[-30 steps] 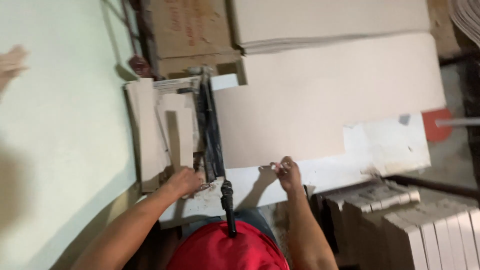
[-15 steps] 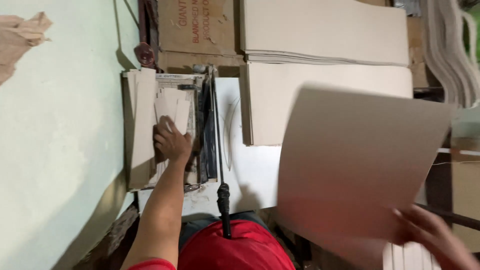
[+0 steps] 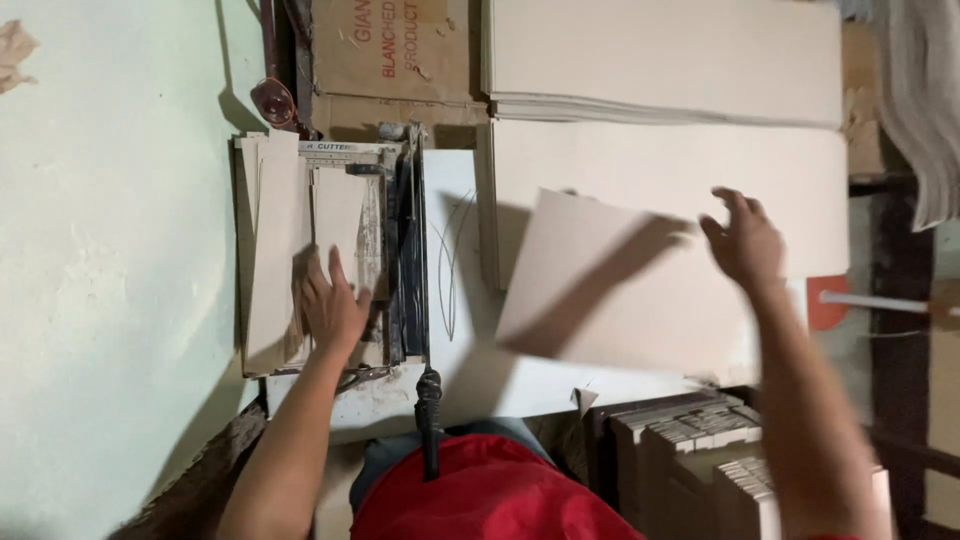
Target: Using a manual paper cutter to cut thin strips from larger sheets of material.
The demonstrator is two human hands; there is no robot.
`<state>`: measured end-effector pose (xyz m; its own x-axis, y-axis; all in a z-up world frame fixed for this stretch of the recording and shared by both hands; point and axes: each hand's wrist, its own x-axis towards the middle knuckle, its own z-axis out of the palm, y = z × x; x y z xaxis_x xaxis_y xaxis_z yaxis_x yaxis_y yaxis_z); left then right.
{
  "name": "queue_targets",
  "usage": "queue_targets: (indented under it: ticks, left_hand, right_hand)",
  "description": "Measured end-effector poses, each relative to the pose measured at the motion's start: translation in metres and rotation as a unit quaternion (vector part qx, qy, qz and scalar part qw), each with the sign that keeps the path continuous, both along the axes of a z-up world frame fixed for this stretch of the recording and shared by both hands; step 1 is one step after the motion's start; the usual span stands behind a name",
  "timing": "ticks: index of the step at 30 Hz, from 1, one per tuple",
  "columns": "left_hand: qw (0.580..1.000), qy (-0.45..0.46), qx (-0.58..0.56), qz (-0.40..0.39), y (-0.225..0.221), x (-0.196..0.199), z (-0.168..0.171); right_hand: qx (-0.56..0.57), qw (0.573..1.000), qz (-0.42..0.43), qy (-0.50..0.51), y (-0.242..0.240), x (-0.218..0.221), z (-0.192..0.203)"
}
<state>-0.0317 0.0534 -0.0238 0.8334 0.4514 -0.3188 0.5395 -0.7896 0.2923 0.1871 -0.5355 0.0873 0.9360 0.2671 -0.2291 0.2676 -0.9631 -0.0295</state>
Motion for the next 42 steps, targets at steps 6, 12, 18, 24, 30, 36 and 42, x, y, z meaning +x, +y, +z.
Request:
queue_targets:
  ticks: [6,12,18,24,30,36,42]
  left_hand:
    - [0.994,0.044,-0.090,-0.042,-0.017,-0.060,0.051]
    - [0.961,0.103,-0.253,-0.035,-0.017,-0.087,0.057]
    - [0.955,0.143,-0.224,-0.133,-0.004,-0.069,0.060]
    - [0.955,0.118,-0.208,-0.178,0.003,-0.050,0.036]
    - [0.951,0.116,-0.143,-0.249,0.000,-0.022,0.002]
    - [0.954,0.102,-0.116,-0.258,-0.012,0.007,0.030]
    - [0.939,0.203,-0.119,-0.250,-0.029,0.043,0.036]
  right_hand:
    - [0.271,0.892,-0.346,0.103,0.073,-0.189,-0.160]
    - [0.488,0.462,-0.694,0.260,0.122,-0.281,-0.214]
    - [0.606,0.395,-0.674,0.150,0.182,-0.288,-0.231]
    - [0.623,0.386,-0.647,0.209,0.275,-0.308,-0.202]
    - [0.617,0.424,-0.616,0.244,0.297,-0.291,-0.207]
    - [0.583,0.502,-0.587,0.252,0.307,-0.283,-0.187]
    - [0.571,0.544,-0.549,0.276,0.314,-0.264,-0.177]
